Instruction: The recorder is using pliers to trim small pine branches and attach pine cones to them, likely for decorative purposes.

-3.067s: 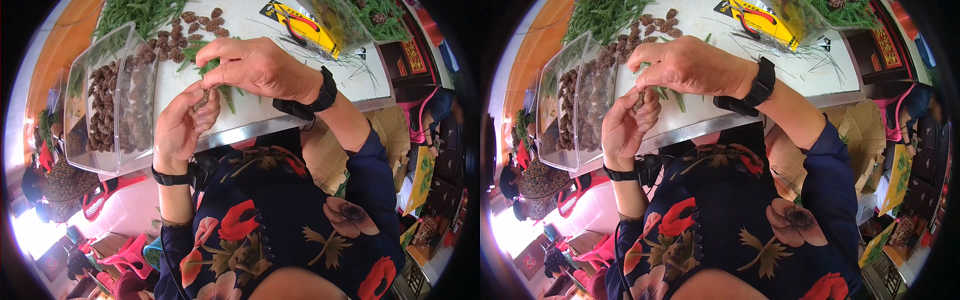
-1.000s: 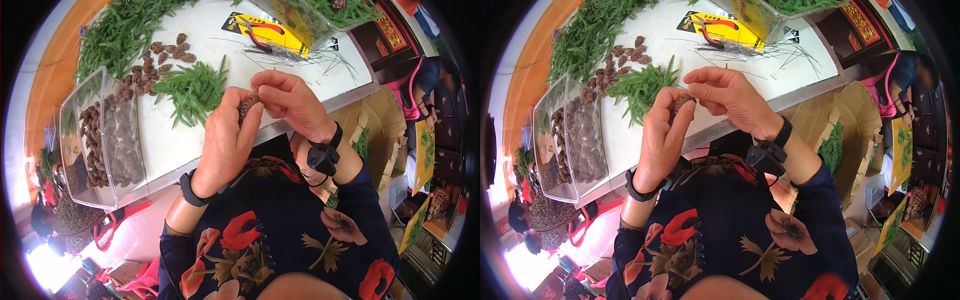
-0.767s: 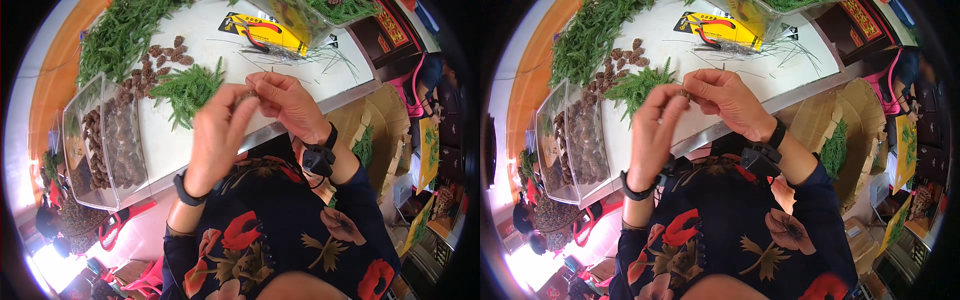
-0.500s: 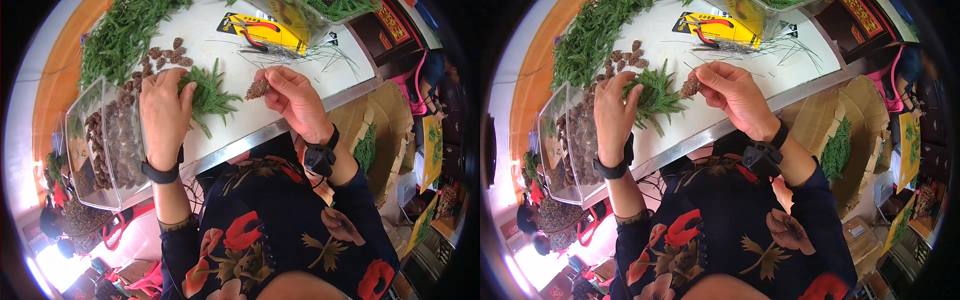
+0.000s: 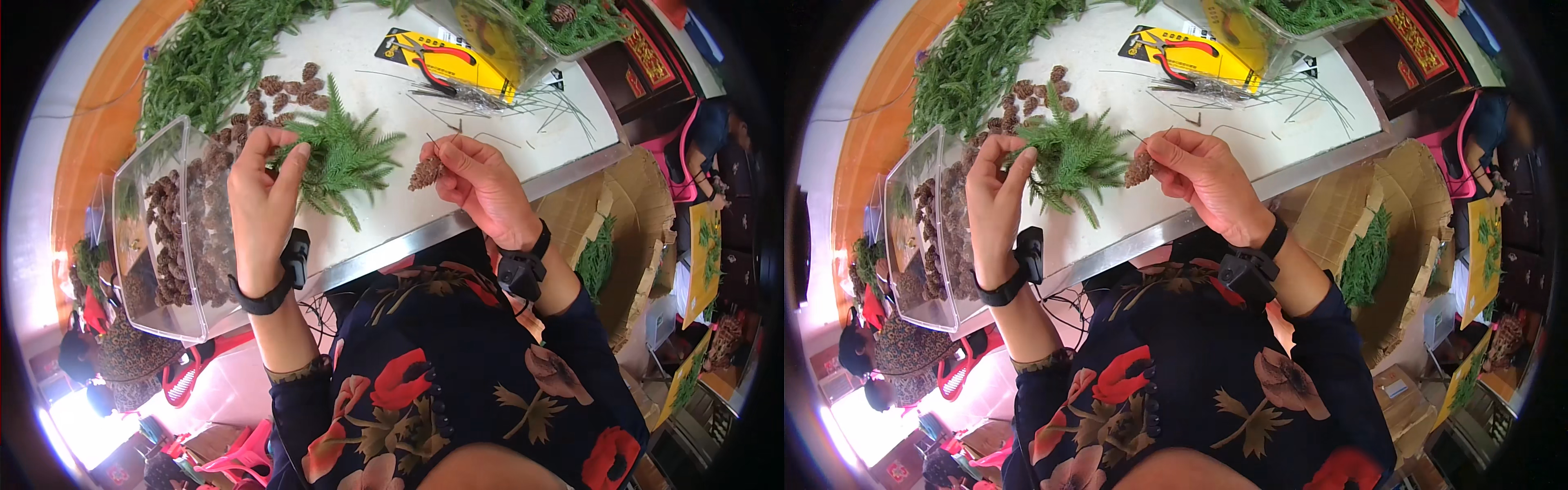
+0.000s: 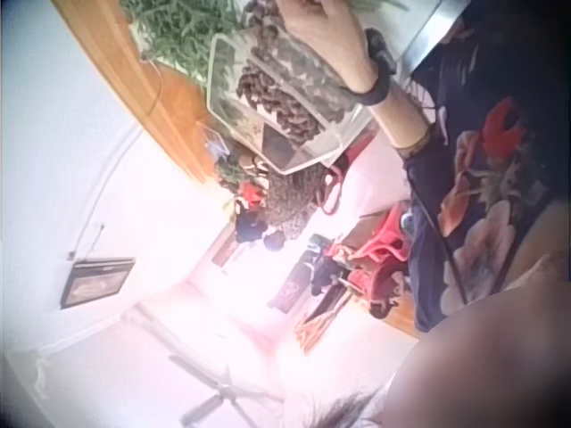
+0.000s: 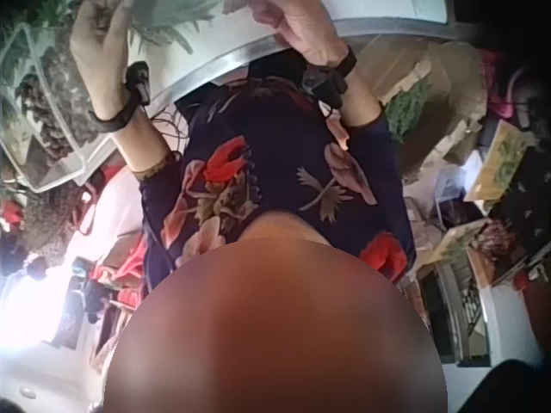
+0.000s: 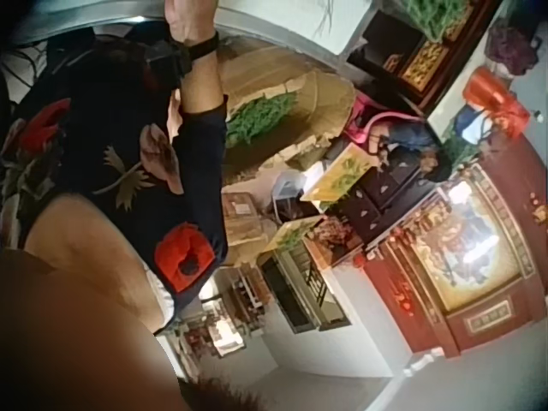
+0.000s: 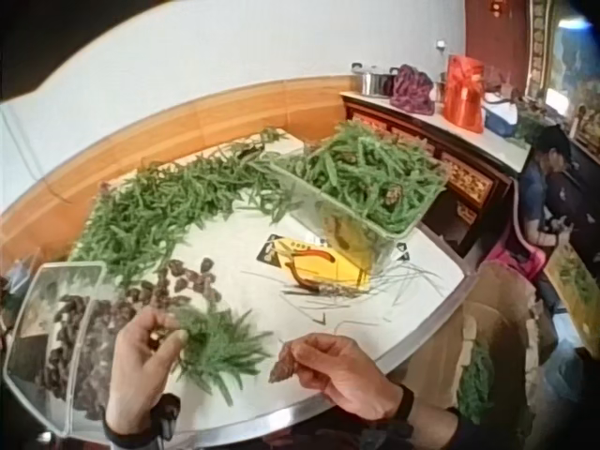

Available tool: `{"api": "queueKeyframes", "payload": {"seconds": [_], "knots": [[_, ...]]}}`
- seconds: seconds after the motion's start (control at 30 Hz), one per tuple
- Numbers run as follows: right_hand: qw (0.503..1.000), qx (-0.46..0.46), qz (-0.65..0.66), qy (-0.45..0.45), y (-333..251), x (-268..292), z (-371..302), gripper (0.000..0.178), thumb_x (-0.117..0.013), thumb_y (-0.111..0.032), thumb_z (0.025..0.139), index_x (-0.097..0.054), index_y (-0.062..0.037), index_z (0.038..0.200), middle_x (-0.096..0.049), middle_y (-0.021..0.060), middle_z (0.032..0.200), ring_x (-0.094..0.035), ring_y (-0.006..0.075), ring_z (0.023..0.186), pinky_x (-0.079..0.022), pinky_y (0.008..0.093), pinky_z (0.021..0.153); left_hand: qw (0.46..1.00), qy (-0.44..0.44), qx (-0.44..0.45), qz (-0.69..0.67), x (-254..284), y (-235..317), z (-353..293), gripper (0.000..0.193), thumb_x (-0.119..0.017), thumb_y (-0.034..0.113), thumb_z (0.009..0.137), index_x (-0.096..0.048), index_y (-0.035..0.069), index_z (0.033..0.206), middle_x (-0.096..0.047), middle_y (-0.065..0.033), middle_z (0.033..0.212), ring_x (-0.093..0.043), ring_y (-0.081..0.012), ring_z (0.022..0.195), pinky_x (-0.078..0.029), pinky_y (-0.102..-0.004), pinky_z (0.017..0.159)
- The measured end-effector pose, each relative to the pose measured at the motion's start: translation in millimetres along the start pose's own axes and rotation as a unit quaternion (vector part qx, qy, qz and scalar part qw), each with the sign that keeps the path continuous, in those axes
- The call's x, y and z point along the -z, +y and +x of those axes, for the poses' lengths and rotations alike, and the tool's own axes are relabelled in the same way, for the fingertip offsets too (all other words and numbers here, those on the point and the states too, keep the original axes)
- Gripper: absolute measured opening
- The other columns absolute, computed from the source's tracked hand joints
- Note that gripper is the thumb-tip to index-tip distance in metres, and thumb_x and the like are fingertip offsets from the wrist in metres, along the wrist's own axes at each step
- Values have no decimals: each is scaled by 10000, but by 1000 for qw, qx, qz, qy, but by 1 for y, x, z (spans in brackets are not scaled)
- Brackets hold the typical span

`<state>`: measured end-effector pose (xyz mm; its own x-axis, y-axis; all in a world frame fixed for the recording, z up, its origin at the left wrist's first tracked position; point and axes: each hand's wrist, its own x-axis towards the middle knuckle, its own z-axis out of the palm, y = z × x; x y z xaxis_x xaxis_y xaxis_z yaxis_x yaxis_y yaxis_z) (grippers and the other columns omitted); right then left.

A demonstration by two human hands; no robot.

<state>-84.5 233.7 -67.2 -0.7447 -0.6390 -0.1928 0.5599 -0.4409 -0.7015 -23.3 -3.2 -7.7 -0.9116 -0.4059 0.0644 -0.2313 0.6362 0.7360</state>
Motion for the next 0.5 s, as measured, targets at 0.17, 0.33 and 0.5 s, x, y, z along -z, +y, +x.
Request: {"api": "queueKeyframes", "payload": {"seconds": [0.17,0.33,0.5], "knots": [[1000,-10,3,-9,6,-5,4,181,-612,-225,917,-631,-50,956,-625,21,950,-408,36,618,-335,169,538,960,1,1,-281,8,-3,-9,179,-626,103,878,-610,23,1038,-656,-30,791,-544,-34,645,-336,-182,515],[1000,-24,-1,-14,8,-11,5,188,-614,-230,916,-633,-47,959,-629,18,933,-418,33,615,-337,167,529,931,26,50,-360,12,-7,-16,185,-609,77,888,-595,26,1066,-664,-49,806,-580,-48,663,-332,-167,498],[999,-23,-26,-13,6,-19,4,189,-619,-234,912,-638,-49,941,-630,16,922,-420,28,610,-330,168,519,922,56,52,-381,11,-10,-22,201,-610,61,884,-584,14,1078,-667,-80,838,-607,-80,698,-384,-173,526]]}}
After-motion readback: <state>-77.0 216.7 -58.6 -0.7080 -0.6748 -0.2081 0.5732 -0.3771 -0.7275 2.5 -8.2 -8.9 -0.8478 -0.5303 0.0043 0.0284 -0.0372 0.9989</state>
